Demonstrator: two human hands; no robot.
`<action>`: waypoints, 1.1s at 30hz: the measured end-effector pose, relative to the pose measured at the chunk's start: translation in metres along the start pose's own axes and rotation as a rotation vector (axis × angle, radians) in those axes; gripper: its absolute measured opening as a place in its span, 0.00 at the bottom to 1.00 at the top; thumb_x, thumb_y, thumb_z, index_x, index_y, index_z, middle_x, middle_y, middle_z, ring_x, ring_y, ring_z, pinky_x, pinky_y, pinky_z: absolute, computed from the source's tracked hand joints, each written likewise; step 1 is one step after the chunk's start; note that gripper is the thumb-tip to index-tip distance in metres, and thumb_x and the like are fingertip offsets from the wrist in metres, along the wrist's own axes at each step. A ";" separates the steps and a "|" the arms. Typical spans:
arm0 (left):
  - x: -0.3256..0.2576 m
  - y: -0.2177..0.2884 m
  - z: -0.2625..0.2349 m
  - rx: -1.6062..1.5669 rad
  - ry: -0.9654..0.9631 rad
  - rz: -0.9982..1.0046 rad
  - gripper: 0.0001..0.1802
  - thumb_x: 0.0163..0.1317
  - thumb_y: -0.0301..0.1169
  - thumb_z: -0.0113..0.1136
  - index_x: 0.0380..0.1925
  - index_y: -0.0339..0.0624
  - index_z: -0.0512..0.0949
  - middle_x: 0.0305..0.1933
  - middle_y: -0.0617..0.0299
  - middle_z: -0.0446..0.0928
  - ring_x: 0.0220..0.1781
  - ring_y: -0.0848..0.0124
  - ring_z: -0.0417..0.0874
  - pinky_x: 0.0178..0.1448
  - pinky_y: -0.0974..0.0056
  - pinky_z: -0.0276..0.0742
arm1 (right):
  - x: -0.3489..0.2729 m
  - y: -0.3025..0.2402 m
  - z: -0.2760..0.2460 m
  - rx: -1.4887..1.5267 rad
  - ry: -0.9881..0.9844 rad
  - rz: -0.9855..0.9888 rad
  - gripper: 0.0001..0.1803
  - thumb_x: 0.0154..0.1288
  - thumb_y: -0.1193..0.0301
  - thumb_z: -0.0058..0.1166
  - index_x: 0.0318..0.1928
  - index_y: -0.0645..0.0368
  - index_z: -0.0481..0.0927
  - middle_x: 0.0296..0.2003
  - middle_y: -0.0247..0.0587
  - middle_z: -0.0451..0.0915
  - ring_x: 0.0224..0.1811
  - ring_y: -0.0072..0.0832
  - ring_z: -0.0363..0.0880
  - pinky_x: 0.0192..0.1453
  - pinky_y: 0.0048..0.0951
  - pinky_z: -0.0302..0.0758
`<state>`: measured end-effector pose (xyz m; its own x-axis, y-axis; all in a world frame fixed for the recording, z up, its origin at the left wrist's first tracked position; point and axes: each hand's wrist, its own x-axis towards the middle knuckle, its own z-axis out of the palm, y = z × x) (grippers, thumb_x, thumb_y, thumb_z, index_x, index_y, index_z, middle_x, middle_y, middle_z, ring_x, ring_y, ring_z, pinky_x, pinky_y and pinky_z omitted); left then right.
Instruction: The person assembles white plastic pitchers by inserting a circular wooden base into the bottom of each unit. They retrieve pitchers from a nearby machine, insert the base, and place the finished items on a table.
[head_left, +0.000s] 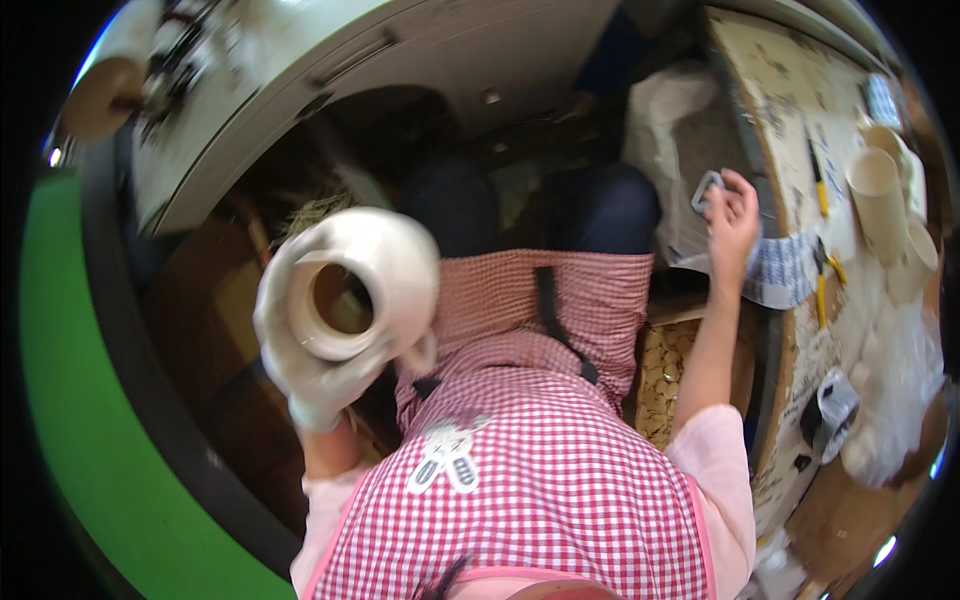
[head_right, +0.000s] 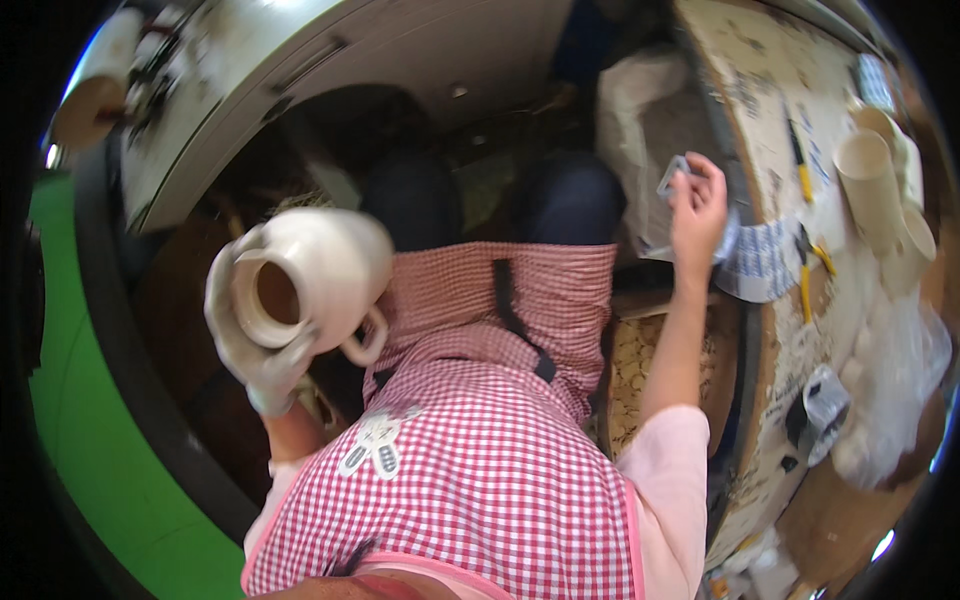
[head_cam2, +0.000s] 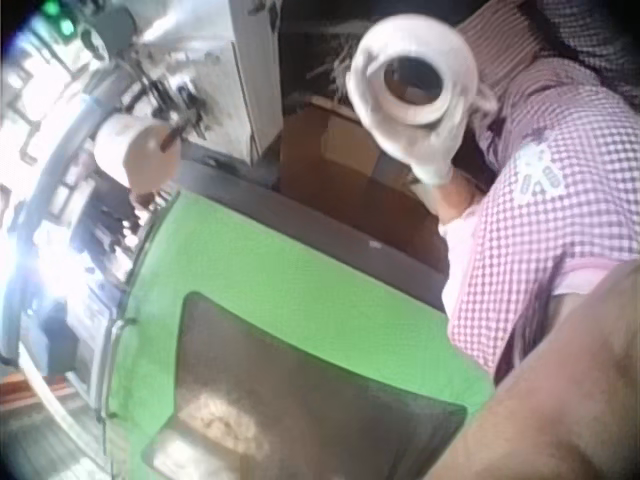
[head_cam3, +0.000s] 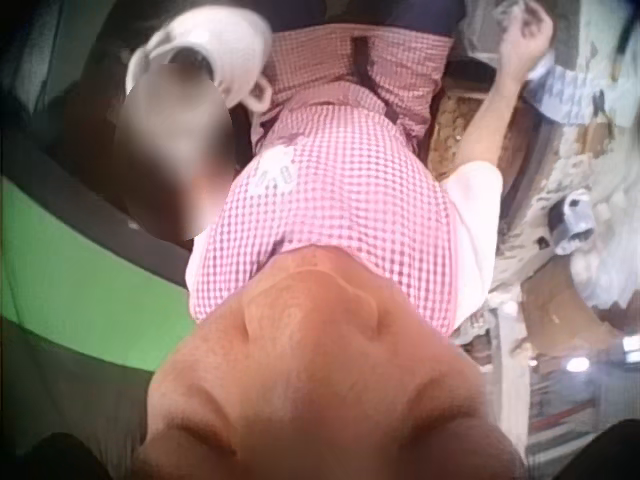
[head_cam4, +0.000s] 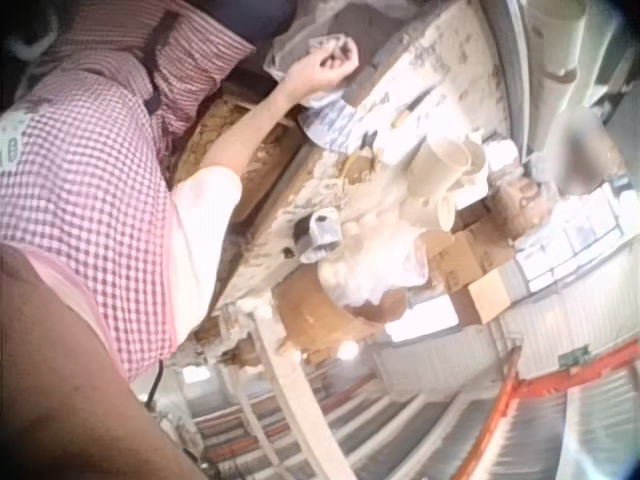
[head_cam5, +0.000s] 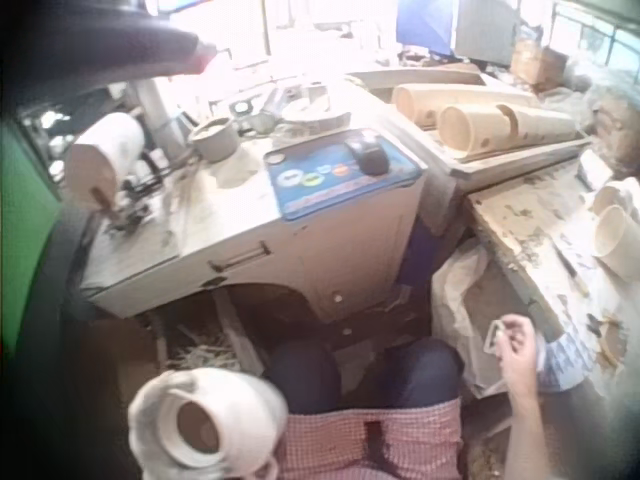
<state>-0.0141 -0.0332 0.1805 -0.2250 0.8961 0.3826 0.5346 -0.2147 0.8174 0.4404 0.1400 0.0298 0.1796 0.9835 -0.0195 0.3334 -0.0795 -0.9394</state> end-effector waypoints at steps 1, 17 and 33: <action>-0.001 0.005 0.007 -0.024 -0.011 0.026 0.55 0.41 0.35 0.87 0.70 0.34 0.68 0.65 0.43 0.77 0.65 0.51 0.80 0.70 0.48 0.75 | -0.018 -0.023 0.000 0.059 -0.094 0.114 0.14 0.80 0.70 0.53 0.60 0.62 0.77 0.48 0.43 0.85 0.45 0.25 0.87 0.42 0.20 0.79; -0.021 0.025 0.019 0.254 -0.067 0.319 0.62 0.40 0.42 0.87 0.75 0.35 0.64 0.62 0.55 0.81 0.64 0.53 0.82 0.69 0.50 0.73 | -0.169 -0.242 0.108 0.324 -0.957 -0.361 0.26 0.69 0.83 0.59 0.67 0.61 0.77 0.58 0.49 0.84 0.57 0.37 0.87 0.58 0.33 0.85; -0.020 0.020 0.029 0.226 -0.091 0.409 0.51 0.40 0.39 0.86 0.67 0.33 0.74 0.64 0.50 0.81 0.66 0.52 0.81 0.73 0.47 0.72 | -0.162 -0.241 0.139 -0.645 -0.795 -1.192 0.14 0.58 0.74 0.63 0.45 0.63 0.88 0.42 0.47 0.89 0.37 0.35 0.90 0.39 0.32 0.87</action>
<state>0.0247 -0.0445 0.1765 0.1082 0.7881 0.6060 0.7305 -0.4765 0.4892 0.2021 0.0228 0.2116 -0.9102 0.3417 0.2340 0.2833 0.9259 -0.2499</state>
